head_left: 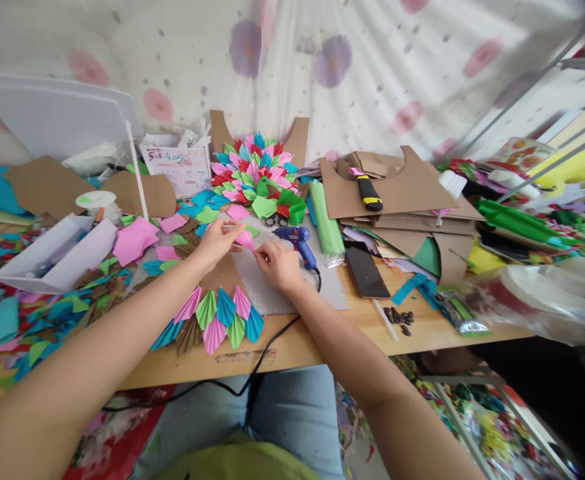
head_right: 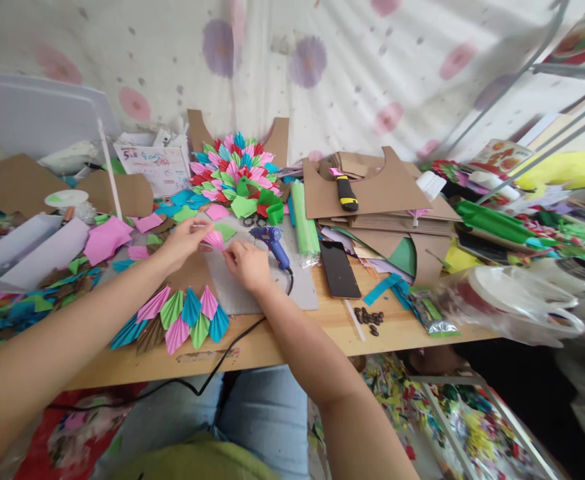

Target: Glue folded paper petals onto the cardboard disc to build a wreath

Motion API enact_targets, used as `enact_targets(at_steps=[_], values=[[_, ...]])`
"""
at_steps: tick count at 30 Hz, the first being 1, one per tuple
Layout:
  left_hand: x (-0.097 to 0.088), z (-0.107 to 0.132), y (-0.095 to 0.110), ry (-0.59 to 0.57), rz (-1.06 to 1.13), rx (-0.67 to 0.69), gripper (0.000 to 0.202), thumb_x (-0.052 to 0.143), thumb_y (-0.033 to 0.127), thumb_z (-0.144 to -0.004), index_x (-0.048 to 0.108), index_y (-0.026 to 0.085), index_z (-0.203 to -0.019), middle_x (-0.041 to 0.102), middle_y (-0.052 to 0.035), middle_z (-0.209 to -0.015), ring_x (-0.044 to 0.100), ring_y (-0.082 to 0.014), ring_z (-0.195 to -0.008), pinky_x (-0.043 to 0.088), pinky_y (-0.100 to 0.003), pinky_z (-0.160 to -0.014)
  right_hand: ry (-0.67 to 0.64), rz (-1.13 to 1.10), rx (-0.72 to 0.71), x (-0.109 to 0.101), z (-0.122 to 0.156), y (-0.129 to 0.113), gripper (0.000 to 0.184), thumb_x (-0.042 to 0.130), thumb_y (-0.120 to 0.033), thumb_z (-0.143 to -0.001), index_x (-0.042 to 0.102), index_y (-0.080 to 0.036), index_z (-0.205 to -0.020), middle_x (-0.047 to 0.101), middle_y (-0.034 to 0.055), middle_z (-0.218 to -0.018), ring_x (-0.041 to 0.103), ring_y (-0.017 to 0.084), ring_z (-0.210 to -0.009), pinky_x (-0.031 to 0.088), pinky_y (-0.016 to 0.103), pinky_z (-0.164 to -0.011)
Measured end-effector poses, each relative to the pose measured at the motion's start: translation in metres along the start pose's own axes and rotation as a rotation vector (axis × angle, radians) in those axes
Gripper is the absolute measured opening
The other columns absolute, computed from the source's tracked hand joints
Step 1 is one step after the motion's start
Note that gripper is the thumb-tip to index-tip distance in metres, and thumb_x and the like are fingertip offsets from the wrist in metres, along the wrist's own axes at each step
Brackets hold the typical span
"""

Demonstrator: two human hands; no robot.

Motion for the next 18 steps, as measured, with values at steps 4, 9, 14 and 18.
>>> enact_targets(at_steps=[4, 9, 14, 18], values=[[0.002, 0.011, 0.0, -0.064, 0.231, -0.102, 0.025, 0.07, 0.03, -0.072, 0.052, 0.015, -0.077, 0.059, 0.0013, -0.072, 0.061, -0.0091, -0.061, 0.052, -0.024, -0.061, 0.074, 0.018, 0.088, -0.004, 0.0, 0.007, 0.018, 0.049, -0.028, -0.088, 0.063, -0.018, -0.082, 0.066, 0.0032, -0.078, 0.058, 0.015, -0.076, 0.035, 0.024, -0.065], [0.0, 0.016, 0.001, -0.085, 0.174, -0.079, 0.024, 0.073, 0.018, -0.065, 0.058, 0.013, -0.082, 0.063, 0.0, -0.071, 0.061, -0.0095, -0.06, 0.052, -0.022, -0.057, 0.082, 0.026, 0.067, -0.005, 0.0, 0.004, 0.019, 0.049, -0.028, -0.088, 0.062, -0.018, -0.079, 0.065, 0.0029, -0.077, 0.058, 0.014, -0.074, 0.035, 0.024, -0.064], [0.002, 0.016, 0.001, -0.077, 0.097, -0.051, 0.024, 0.072, 0.017, -0.064, 0.057, 0.014, -0.082, 0.063, 0.0008, -0.067, 0.061, -0.0111, -0.058, 0.052, -0.024, -0.054, 0.071, 0.048, 0.094, -0.004, 0.0, 0.006, 0.021, 0.047, -0.029, -0.09, 0.062, -0.019, -0.08, 0.065, 0.0033, -0.078, 0.058, 0.015, -0.077, 0.035, 0.024, -0.064], [0.002, 0.015, 0.0, -0.071, 0.028, 0.006, 0.025, 0.07, 0.017, -0.065, 0.054, 0.014, -0.084, 0.062, 0.0015, -0.068, 0.06, -0.0109, -0.057, 0.052, -0.024, -0.053, 0.058, 0.072, 0.13, -0.003, 0.0, 0.007, 0.02, 0.047, -0.03, -0.09, 0.061, -0.019, -0.079, 0.066, 0.0034, -0.078, 0.059, 0.016, -0.077, 0.034, 0.025, -0.063]])
Point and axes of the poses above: each hand's wrist, its own z-axis away from the middle knuckle, its own x-axis out of the palm, y = z × x, the point moved 7 cm from there along -z, towards the middle knuckle
